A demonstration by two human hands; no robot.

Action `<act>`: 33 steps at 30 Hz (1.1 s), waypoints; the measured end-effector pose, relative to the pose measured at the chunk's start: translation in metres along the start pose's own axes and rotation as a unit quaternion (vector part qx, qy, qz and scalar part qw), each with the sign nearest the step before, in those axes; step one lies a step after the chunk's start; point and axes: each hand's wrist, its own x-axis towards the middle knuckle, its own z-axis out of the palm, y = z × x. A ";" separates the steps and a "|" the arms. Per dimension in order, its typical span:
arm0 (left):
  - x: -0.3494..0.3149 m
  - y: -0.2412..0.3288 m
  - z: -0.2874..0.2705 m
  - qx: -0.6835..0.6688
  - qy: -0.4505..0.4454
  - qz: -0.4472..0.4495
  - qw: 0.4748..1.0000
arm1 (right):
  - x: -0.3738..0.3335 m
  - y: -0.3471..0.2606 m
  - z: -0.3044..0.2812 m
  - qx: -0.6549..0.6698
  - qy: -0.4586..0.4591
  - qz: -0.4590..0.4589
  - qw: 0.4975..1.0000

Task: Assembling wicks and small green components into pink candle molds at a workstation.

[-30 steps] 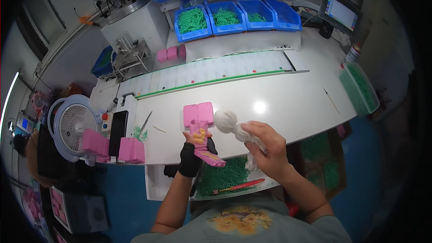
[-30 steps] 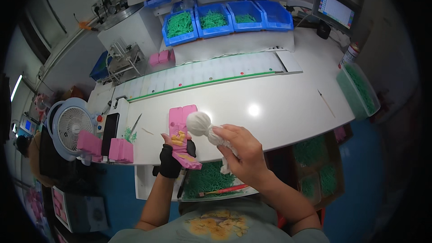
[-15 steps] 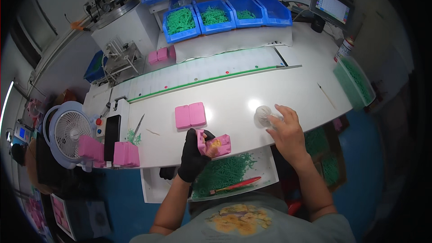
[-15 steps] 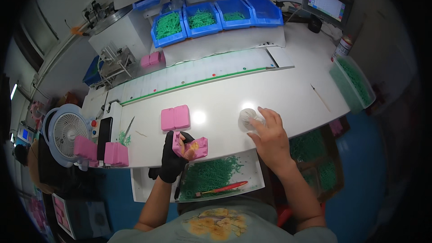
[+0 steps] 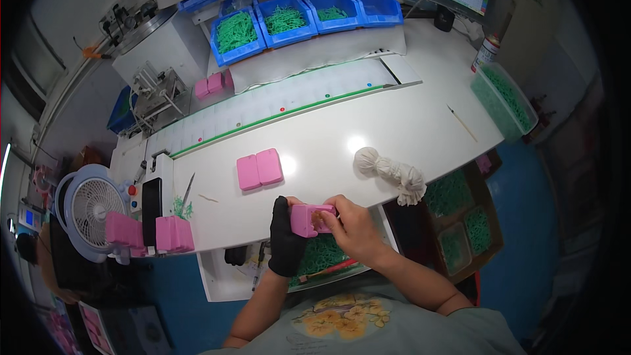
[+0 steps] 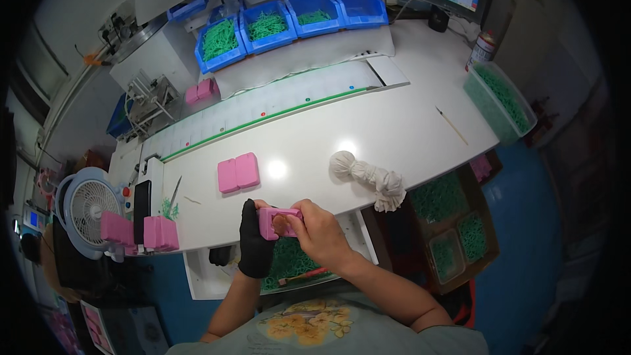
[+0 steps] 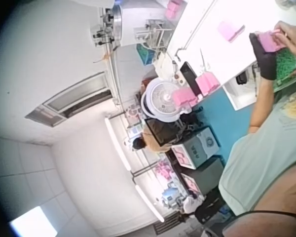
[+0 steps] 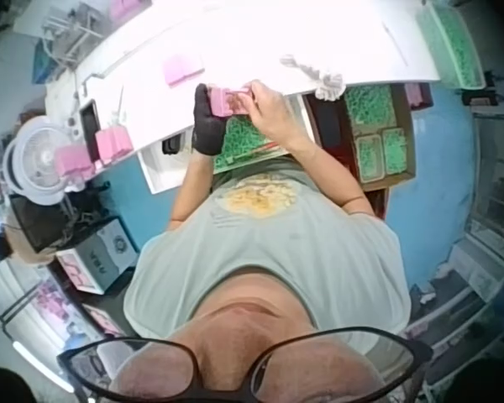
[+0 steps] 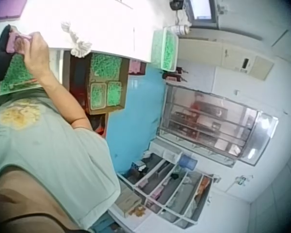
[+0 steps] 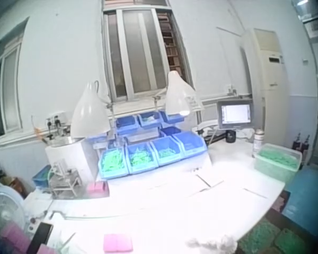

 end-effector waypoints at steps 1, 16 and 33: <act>-0.003 -0.003 0.001 0.002 0.011 0.024 1.000 | -0.001 0.000 0.001 0.014 0.001 0.021 1.000; -0.002 -0.008 -0.003 0.051 0.038 0.064 0.996 | -0.004 -0.004 0.006 0.097 -0.014 0.098 0.990; -0.006 -0.020 -0.002 -0.143 0.027 0.039 0.989 | -0.002 0.003 0.023 0.147 0.061 0.069 0.985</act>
